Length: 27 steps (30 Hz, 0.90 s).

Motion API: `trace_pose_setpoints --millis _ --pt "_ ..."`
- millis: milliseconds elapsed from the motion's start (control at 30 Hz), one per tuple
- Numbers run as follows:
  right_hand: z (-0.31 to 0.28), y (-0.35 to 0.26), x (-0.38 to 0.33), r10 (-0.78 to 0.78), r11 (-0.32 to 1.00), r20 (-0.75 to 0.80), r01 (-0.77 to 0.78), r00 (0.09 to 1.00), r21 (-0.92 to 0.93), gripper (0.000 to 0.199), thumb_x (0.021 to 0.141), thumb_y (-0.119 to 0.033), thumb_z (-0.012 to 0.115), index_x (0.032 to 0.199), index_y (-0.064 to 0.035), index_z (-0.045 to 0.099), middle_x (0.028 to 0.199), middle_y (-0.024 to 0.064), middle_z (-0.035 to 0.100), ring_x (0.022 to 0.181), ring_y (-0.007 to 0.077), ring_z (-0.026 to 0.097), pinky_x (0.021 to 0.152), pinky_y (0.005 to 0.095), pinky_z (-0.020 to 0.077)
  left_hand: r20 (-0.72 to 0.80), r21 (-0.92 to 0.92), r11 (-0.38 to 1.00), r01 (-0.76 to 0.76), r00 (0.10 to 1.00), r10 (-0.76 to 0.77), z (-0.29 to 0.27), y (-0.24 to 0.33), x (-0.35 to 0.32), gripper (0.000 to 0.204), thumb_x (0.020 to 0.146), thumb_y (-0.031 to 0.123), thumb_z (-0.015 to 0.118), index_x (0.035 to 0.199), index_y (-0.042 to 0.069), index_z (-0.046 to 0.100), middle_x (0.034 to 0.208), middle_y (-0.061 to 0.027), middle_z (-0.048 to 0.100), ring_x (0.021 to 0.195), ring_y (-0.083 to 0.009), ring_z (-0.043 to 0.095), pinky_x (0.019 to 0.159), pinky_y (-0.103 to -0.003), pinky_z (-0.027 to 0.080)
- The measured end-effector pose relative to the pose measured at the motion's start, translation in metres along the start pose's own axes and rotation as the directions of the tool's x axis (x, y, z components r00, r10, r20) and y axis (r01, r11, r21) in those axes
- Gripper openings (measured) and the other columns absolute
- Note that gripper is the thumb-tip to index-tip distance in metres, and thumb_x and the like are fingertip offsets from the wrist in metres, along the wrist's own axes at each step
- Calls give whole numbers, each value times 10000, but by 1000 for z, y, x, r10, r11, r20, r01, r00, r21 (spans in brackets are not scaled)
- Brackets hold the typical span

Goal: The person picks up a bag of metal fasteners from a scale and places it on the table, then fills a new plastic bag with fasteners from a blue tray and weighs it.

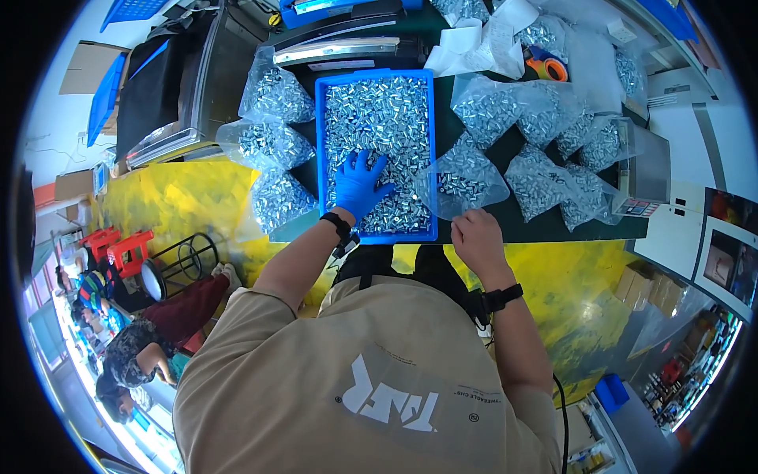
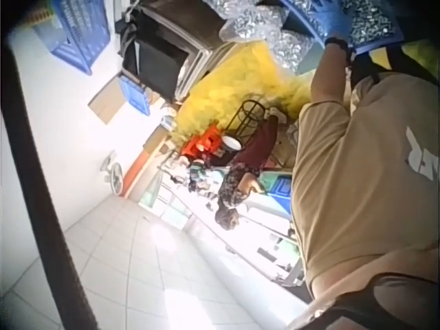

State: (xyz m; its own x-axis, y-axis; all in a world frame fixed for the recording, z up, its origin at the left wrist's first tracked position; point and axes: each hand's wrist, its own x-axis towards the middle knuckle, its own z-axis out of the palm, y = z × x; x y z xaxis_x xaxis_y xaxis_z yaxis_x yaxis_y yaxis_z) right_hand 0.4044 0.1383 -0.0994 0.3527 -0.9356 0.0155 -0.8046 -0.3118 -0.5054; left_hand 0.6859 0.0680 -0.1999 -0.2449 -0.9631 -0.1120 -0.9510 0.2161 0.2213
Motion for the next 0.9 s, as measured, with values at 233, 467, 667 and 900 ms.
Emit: trace_pose_setpoints --millis 233,467,667,900 --pt "1 0 0 -1 1000 -27 1 1000 2 84 822 -87 653 865 -25 690 818 109 609 801 299 607 709 410 496 68 -31 993 -111 991 113 13 -9 -2 468 821 343 716 1266 258 594 1238 -163 505 1156 -431 510 755 -488 547" --pt "6 1 -8 11 1000 -44 -11 999 1 81 826 -120 637 824 -47 673 823 95 604 811 295 598 723 412 492 126 -273 962 -3 991 39 26 -30 26 442 835 255 712 1261 206 602 1075 -144 617 977 -337 631 728 -418 557" --pt "7 2 -9 8 1000 -60 -8 998 1 77 813 -114 641 826 -45 672 829 99 608 810 299 599 725 414 493 526 -784 325 529 844 -107 10 -40 41 405 871 260 715 1231 112 602 963 -69 669 787 -226 659 646 -350 537" --pt "14 4 -16 2 1000 -93 -4 996 -24 87 799 -112 655 843 -41 679 845 98 616 809 301 601 721 409 498 692 -695 -195 692 718 81 -62 -14 32 245 931 222 653 1165 151 633 943 -19 665 722 -123 623 551 -231 478"
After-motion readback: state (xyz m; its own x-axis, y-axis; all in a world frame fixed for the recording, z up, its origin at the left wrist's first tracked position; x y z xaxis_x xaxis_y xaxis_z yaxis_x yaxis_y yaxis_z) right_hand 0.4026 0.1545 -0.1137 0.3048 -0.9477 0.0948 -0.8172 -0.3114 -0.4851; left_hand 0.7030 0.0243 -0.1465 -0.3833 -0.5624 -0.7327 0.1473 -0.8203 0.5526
